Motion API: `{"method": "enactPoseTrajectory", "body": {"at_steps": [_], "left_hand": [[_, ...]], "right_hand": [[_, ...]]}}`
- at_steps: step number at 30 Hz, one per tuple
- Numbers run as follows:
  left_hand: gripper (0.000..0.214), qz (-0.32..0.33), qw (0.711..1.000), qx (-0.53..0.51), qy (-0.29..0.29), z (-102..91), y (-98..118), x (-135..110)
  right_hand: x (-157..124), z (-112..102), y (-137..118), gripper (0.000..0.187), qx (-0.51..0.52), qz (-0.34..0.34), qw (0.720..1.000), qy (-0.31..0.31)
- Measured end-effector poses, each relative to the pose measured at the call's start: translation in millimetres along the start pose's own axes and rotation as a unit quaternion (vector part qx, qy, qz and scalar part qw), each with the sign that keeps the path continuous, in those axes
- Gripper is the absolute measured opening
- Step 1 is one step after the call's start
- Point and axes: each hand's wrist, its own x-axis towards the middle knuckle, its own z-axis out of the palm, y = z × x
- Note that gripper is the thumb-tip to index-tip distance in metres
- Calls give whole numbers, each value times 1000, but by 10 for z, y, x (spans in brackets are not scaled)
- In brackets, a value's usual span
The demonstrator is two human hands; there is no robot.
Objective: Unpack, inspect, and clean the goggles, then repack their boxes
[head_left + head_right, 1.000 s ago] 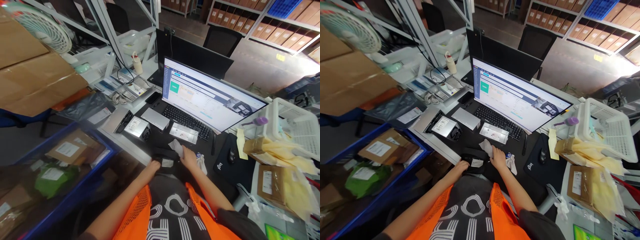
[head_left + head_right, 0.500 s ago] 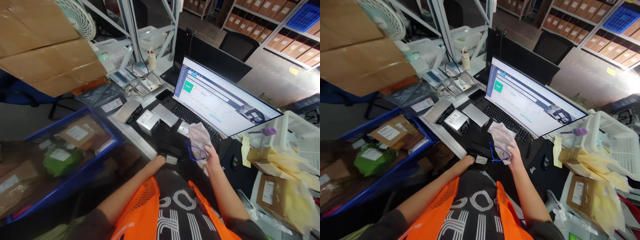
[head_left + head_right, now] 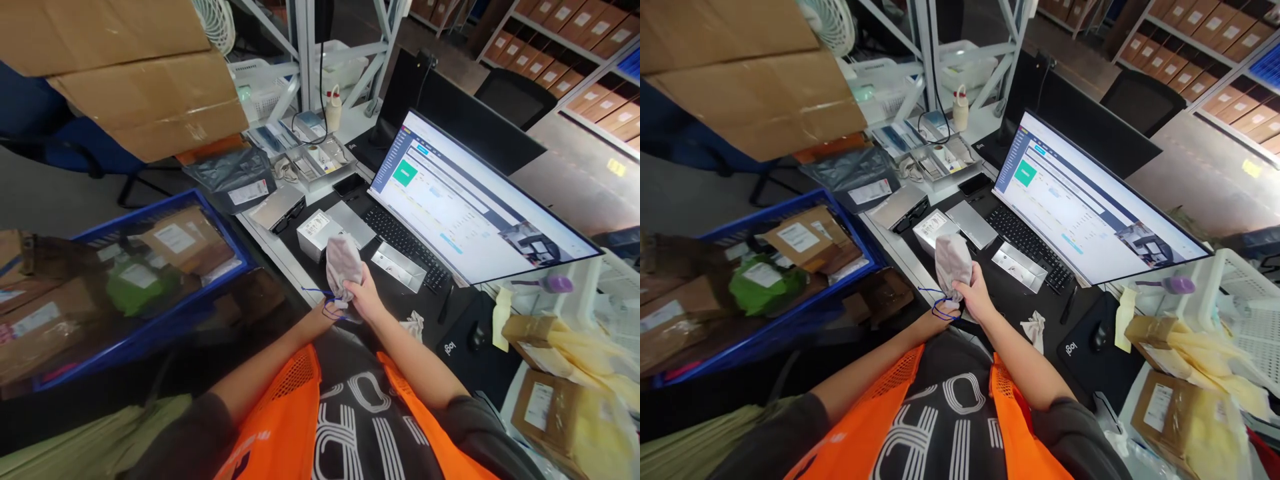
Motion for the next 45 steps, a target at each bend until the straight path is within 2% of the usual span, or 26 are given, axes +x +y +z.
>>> {"method": "enactPoseTrajectory", "body": {"at_steps": [3,6,9,12,15,19,21,25,28,30,33,36,39,43,45], "left_hand": [[21,6,1000,12,-8,2,-22,-35],[19,-4,1000,23,-7,3,-35,-84],[17,-24,999,31,3,-3,-43,-128],[18,-40,999,32,14,-3,-49,-148],[21,-47,998,28,15,14,-55,-132],[33,-64,997,25,25,47,-72,-82],[42,-72,997,24,32,49,-84,-60],[61,-67,997,25,26,0,-86,-12],[74,-66,997,35,6,-71,-52,57],[73,-76,996,47,-11,-120,-20,128],[59,-94,992,73,-33,-181,32,263],[57,-86,990,103,-48,-244,84,406],[64,-27,989,121,-83,-326,132,543],[89,65,974,139,-169,-408,221,703],[101,81,962,156,-211,-408,273,767]], "right_hand": [[-42,-163,503,51,-161,5,987,-14],[-188,-361,767,50,-262,16,962,-74],[-354,-449,817,56,-360,32,924,-125],[-465,-385,811,57,-439,62,886,-137],[-491,-301,832,56,-473,83,865,-144],[-486,-395,825,76,-432,65,875,-206],[-541,-511,772,73,-399,46,887,-227],[-849,-734,631,46,-375,32,911,-168],[-1165,-856,613,38,-369,50,920,-122],[-1348,-903,669,36,-369,79,920,-105],[-1508,-899,818,35,-368,125,917,-87],[-1503,-832,968,40,-365,165,915,-42],[-1386,-764,1057,38,-362,192,912,6],[-1241,-734,1080,16,-356,184,916,7],[-1209,-744,1076,16,-357,178,917,1]]}}
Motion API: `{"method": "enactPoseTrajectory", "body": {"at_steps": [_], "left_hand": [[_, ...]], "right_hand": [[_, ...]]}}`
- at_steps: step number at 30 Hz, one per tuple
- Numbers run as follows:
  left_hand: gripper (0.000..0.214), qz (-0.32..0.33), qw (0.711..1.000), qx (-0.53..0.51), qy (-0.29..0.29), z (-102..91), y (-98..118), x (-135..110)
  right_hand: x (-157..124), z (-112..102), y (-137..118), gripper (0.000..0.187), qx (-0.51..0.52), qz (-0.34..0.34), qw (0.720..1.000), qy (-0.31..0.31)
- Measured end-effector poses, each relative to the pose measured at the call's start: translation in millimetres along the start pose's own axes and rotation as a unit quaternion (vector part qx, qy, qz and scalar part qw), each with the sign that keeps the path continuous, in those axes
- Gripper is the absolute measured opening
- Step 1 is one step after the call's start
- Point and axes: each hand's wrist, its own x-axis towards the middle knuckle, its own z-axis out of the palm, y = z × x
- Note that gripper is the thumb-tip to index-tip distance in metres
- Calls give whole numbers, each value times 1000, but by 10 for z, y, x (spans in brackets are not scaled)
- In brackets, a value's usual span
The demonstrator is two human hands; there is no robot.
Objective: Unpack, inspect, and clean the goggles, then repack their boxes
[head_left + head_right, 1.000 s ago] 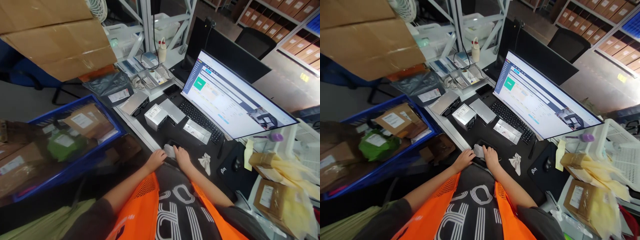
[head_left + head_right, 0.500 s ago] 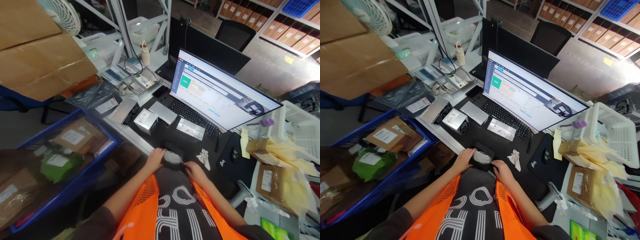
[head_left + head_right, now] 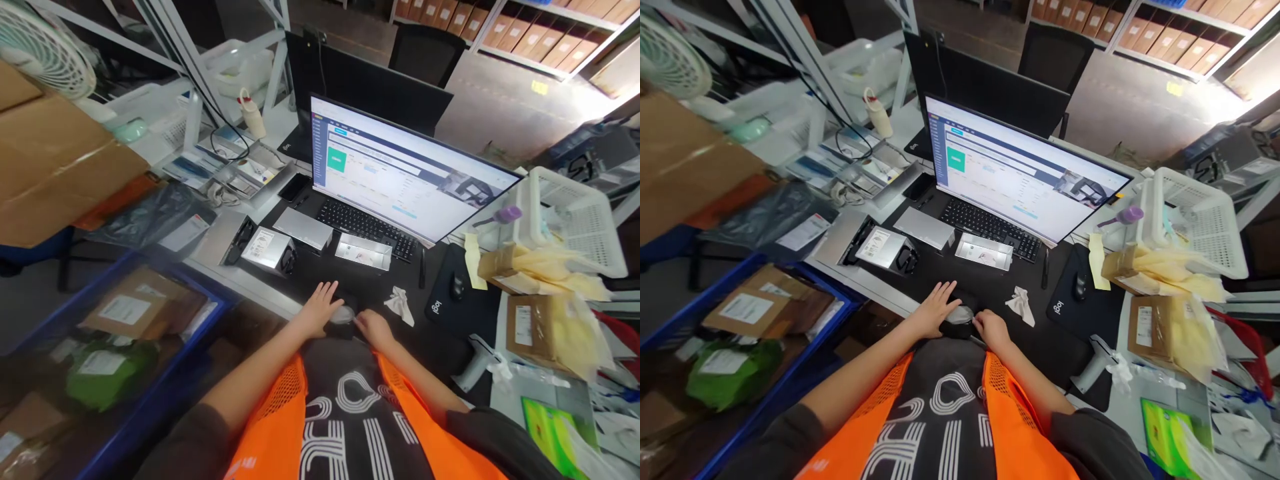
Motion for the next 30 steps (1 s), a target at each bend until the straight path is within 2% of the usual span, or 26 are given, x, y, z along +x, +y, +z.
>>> {"method": "enactPoseTrajectory", "body": {"at_steps": [2,7,11,15,18,20,24,30], "left_hand": [[108,-8,1000,2,-15,-11,29,61],[126,-42,998,-40,1,2,25,171],[106,-53,997,-55,14,3,-2,169],[90,-68,994,-84,33,65,-36,89],[82,-66,991,-104,51,140,-63,34],[77,-62,989,-114,66,181,-77,12],[74,-53,987,-121,91,232,-98,-12],[83,-69,983,-117,126,298,-137,-35]], "right_hand": [[10,-10,3,23,1,-3,1000,-1],[-15,-2,16,30,23,-38,999,-25],[-71,-31,76,39,47,-46,997,-32],[-126,-52,213,45,76,-4,997,4],[-129,8,264,47,76,16,997,10],[-89,71,242,43,62,15,998,7],[51,131,152,23,5,14,1000,2],[122,-14,123,13,-48,-16,999,19]]}}
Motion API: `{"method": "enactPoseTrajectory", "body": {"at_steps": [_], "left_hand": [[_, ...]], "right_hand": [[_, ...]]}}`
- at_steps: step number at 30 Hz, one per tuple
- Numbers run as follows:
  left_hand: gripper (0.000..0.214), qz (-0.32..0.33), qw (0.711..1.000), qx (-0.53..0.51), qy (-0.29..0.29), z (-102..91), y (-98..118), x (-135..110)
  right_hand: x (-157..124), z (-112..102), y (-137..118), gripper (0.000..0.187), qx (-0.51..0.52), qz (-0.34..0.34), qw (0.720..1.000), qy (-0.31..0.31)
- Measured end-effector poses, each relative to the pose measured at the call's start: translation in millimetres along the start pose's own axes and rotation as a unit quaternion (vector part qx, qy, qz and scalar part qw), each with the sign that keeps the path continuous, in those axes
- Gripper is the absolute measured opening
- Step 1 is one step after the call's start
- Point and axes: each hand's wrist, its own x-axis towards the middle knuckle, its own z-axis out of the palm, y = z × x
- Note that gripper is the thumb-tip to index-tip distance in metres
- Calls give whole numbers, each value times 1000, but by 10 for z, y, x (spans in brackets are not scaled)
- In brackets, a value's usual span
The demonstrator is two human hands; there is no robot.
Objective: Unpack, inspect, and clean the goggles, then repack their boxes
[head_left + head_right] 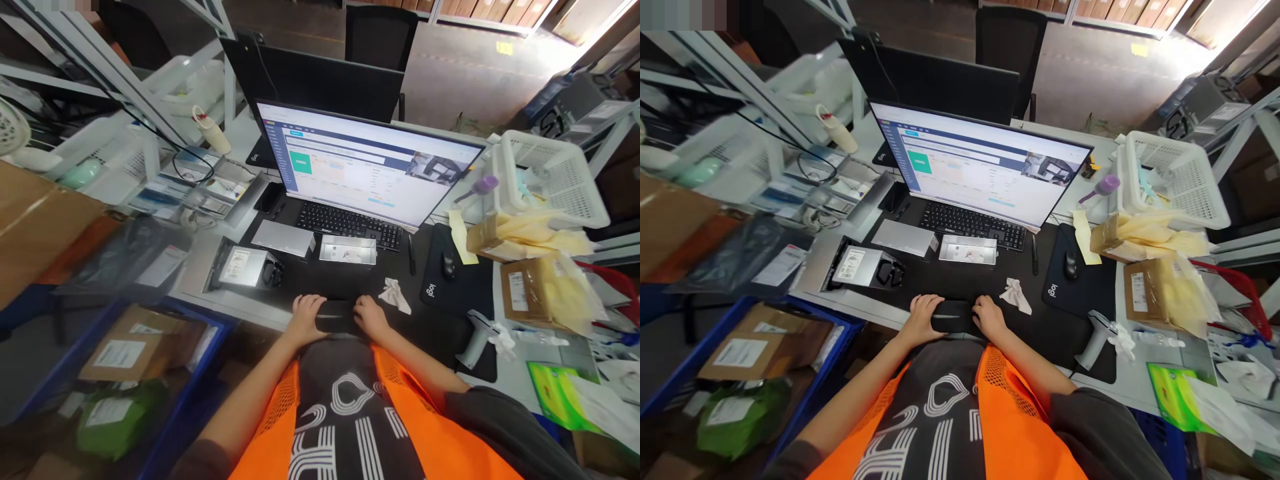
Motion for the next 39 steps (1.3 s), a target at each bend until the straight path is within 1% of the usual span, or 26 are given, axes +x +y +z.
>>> {"method": "enactPoseTrajectory", "body": {"at_steps": [5,10,12,15,17,19,20,22,25,27,28,29,30,31,32,33,34,35,36,37,39], "left_hand": [[81,-2,1000,-2,14,26,-13,5],[83,-7,1000,4,19,12,4,6],[82,-2,1000,10,12,-1,26,-3],[81,12,1000,19,-8,-26,75,-13],[84,15,999,24,-19,-45,110,-9],[88,10,999,25,-27,-56,141,7],[89,7,999,24,-30,-58,153,20],[86,1,999,19,-37,-57,168,50],[75,-8,999,8,-45,-80,160,82],[74,-9,999,-1,-48,-140,136,68],[78,-8,999,-7,-46,-183,124,43],[84,-9,999,-15,-33,-229,115,5],[90,-20,999,-25,-1,-273,111,-44],[98,-47,997,-38,53,-310,115,-103],[107,-91,986,-58,125,-336,128,-164],[115,-145,964,-91,204,-350,150,-222],[121,-194,933,-147,265,-355,181,-272],[126,-228,902,-217,296,-354,219,-310],[128,-241,877,-290,297,-353,263,-334],[130,-229,863,-361,271,-358,309,-346],[134,-161,849,-466,188,-398,398,-348]], "right_hand": [[0,-47,-78,16,-21,14,1000,-13],[37,-1,-185,16,-19,88,995,-45],[44,-9,-181,17,4,112,990,-81],[1,-115,-133,28,69,116,978,-158],[-51,-246,-128,35,117,104,969,-191],[-70,-386,-201,38,158,85,964,-199],[-49,-443,-277,38,174,72,962,-198],[64,-505,-509,36,201,40,958,-200],[323,-484,-942,35,238,-19,947,-213],[437,-469,-1153,35,269,-51,937,-219],[454,-483,-1207,36,288,-62,930,-218],[444,-514,-1224,37,309,-70,923,-217],[409,-563,-1209,39,333,-76,915,-215],[355,-624,-1175,43,358,-79,906,-212],[290,-693,-1132,48,384,-81,896,-207],[220,-762,-1094,52,408,-82,887,-201],[150,-824,-1070,55,433,-83,877,-192],[83,-873,-1066,56,457,-85,867,-183],[19,-906,-1082,57,481,-86,855,-173],[-42,-922,-1117,57,504,-88,843,-167],[-160,-917,-1211,59,542,-94,819,-165]]}}
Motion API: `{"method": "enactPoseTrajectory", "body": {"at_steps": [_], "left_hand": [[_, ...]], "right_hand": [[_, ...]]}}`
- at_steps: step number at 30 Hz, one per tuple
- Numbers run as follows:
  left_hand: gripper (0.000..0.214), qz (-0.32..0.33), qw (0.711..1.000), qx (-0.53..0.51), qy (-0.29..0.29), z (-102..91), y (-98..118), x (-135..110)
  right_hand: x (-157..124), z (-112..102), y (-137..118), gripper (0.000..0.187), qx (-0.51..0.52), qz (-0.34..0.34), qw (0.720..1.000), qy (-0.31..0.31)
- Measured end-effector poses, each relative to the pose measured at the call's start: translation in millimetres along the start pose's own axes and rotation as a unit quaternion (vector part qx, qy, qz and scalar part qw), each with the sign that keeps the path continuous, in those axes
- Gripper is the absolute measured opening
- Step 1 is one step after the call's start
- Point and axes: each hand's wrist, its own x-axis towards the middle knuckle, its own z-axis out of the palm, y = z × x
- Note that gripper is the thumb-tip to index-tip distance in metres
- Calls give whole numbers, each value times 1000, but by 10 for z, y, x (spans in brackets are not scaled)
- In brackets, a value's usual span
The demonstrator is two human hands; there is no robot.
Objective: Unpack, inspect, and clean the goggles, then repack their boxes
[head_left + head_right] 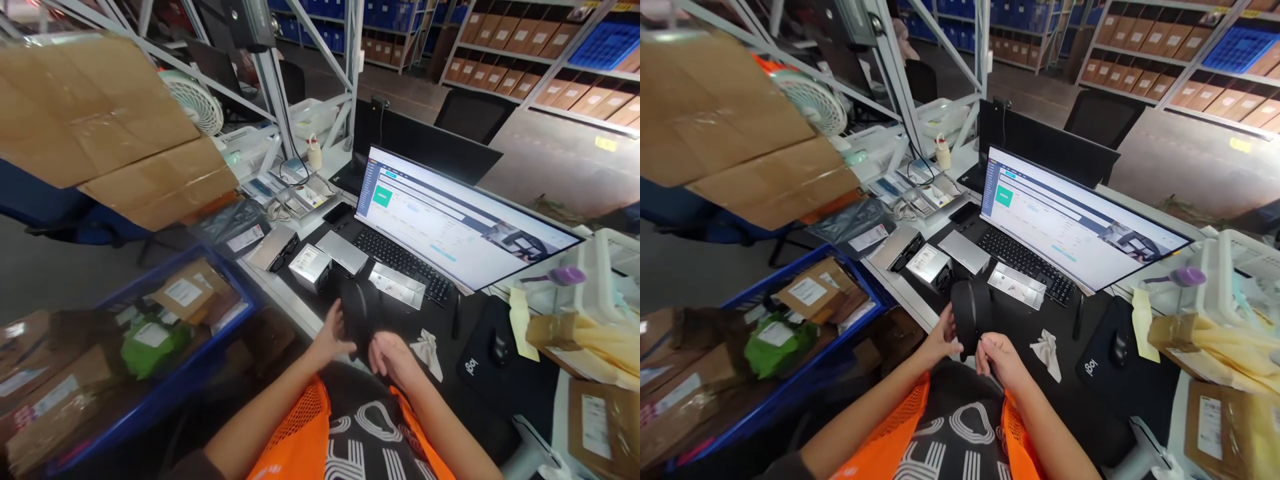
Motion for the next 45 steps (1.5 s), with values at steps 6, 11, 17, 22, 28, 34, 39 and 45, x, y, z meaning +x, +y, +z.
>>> {"method": "enactPoseTrajectory", "body": {"at_steps": [6,11,17,22,28,34,39,45], "left_hand": [[123,22,984,-32,-175,-2,353,-30],[111,79,964,172,-187,104,670,-47],[108,185,870,335,-309,261,1027,34],[109,199,838,377,-340,264,907,212],[106,237,799,433,-345,477,742,468],[115,301,806,371,-349,664,623,813],[110,200,867,414,-193,555,211,1374],[10,149,897,406,-91,570,-299,1681]], "right_hand": [[-335,121,-44,55,175,43,982,-56],[-608,-385,-342,46,164,-15,971,175],[-546,-963,-406,49,60,14,959,275],[-505,-1131,29,55,-78,40,954,286],[-708,-1238,374,78,-53,29,957,284],[-881,-1190,390,86,-114,-3,950,290],[-1130,-1392,224,73,-253,16,890,380],[-1232,-1399,61,75,-239,-31,878,414]]}}
